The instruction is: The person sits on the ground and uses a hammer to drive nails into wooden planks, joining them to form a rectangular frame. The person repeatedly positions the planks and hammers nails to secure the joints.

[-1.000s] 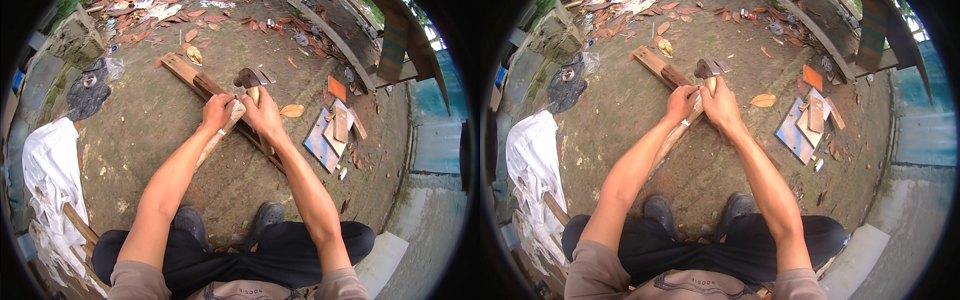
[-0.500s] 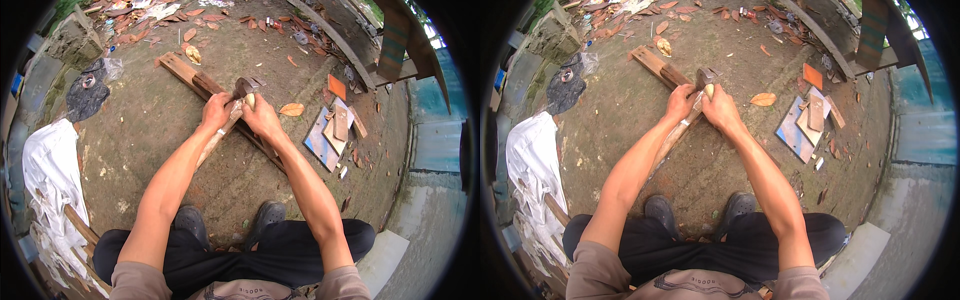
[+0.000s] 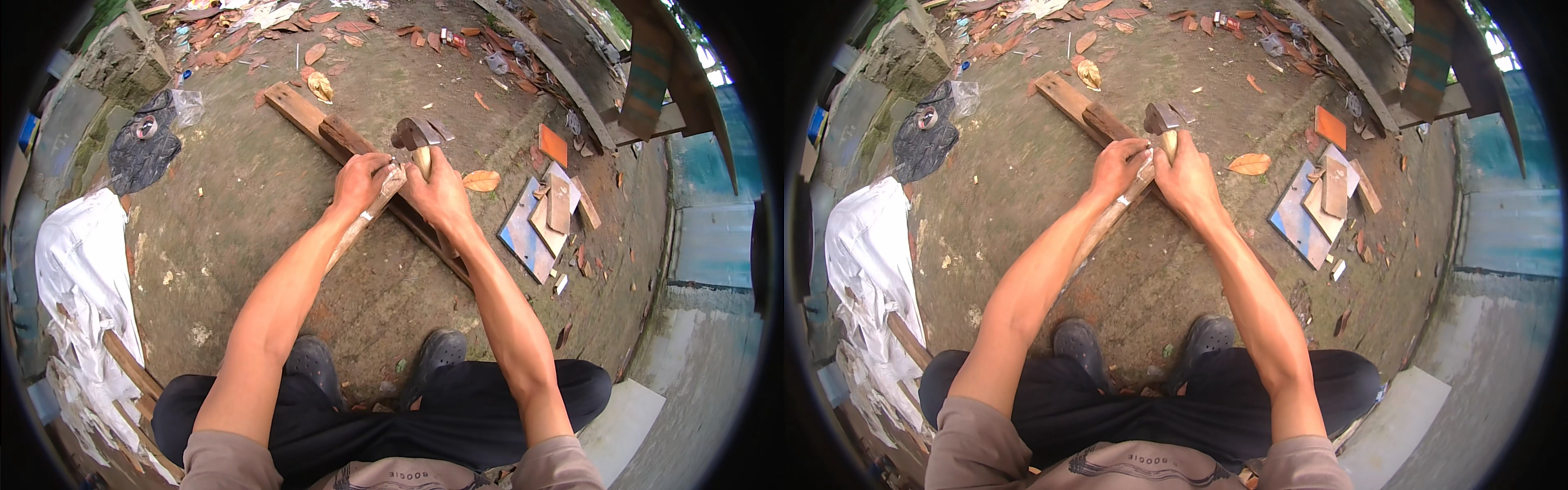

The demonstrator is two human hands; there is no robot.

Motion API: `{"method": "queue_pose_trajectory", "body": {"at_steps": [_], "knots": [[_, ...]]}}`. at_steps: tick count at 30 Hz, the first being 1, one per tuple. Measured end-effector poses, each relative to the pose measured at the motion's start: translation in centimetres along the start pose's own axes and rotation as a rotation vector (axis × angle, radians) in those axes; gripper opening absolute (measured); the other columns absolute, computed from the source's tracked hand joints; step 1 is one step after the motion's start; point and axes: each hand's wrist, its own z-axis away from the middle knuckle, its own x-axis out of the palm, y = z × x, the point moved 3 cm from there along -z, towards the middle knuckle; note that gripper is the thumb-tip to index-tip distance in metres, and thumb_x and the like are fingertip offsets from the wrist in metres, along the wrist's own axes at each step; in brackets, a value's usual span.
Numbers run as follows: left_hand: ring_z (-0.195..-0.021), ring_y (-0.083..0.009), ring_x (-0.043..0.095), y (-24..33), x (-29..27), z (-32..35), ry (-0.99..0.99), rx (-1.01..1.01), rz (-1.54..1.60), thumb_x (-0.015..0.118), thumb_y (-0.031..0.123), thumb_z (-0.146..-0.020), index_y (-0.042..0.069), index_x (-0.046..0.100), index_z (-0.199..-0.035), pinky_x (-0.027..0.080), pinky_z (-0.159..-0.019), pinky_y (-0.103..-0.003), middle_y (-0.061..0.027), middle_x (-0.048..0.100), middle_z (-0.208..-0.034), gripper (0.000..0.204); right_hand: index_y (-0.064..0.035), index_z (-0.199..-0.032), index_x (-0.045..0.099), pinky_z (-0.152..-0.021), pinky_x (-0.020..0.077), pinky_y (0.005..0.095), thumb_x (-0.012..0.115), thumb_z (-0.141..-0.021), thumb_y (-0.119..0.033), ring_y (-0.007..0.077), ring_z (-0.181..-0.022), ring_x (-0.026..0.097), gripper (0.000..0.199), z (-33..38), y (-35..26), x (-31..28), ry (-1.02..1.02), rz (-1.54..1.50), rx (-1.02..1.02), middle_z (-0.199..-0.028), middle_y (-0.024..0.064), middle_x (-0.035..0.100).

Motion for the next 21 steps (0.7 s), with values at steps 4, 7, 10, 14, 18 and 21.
{"method": "queue_pose_trajectory", "body": {"at_steps": [4,7,10,14,18,21], "knots": [[-0.102,-0.03,0.065,0.7,0.0,-0.1,-0.012,-0.018,-0.028,0.07,0.025,-0.09,0.007,0.075,-0.107,0.052,-0.089,-0.041,-0.0094,0.073,-0.106,0.025,0.0052,-0.123,0.049,-0.089,0.0494,0.0544,0.057,-0.092,-0.026,0.0526,-0.101,0.063,0.044,0.2,1.0,0.2,0.002,0.079,-0.022,-0.103,0.0375,0.065],[-0.1,-0.0303,0.066,0.7,-0.2,-0.1,-0.003,-0.002,-0.044,0.07,0.025,-0.09,0.008,0.075,-0.107,0.052,-0.088,-0.041,-0.0095,0.074,-0.104,0.025,0.0048,-0.123,0.049,-0.088,0.0497,0.0544,0.057,-0.093,-0.026,0.0531,-0.1,0.063,0.044,-0.5,2.1,0.6,-0.048,0.068,0.028,-0.101,0.0361,0.066],[-0.101,-0.0308,0.066,0.5,-0.3,-0.1,-0.012,0.002,-0.028,0.07,0.025,-0.09,0.008,0.075,-0.109,0.052,-0.089,-0.041,-0.0109,0.073,-0.106,0.026,0.0037,-0.124,0.049,-0.085,0.0504,0.0547,0.057,-0.092,-0.025,0.0538,-0.098,0.063,0.043,-0.1,0.9,-0.1,0.036,0.012,-0.041,-0.098,0.0361,0.066],[-0.098,-0.0313,0.066,0.5,0.1,-0.1,0.017,0.025,-0.026,0.071,0.023,-0.088,0.009,0.075,-0.107,0.052,-0.086,-0.042,-0.0107,0.074,-0.103,0.024,0.0023,-0.123,0.05,-0.082,0.0509,0.0554,0.057,-0.093,-0.025,0.0544,-0.094,0.064,0.042,0.7,0.6,0.4,0.125,-0.031,-0.147,-0.094,0.0363,0.066],[-0.099,-0.0311,0.066,0.7,0.3,0.0,-0.063,-0.045,-0.066,0.069,0.025,-0.091,0.008,0.075,-0.11,0.052,-0.089,-0.041,-0.0119,0.073,-0.106,0.027,0.002,-0.122,0.049,-0.081,0.0505,0.0568,0.056,-0.093,-0.024,0.0549,-0.092,0.064,0.04,-0.3,2.1,0.9,0.0,0.077,-0.033,-0.091,0.0367,0.066],[-0.098,-0.0317,0.066,0.1,-0.1,0.0,-0.018,-0.013,-0.061,0.069,0.025,-0.09,0.008,0.075,-0.11,0.052,-0.088,-0.042,-0.0131,0.073,-0.104,0.026,0.0027,-0.121,0.049,-0.081,0.0502,0.057,0.057,-0.093,-0.025,0.0551,-0.092,0.063,0.04,0.1,0.8,0.5,0.05,0.005,-0.091,-0.092,0.0362,0.066]]}}
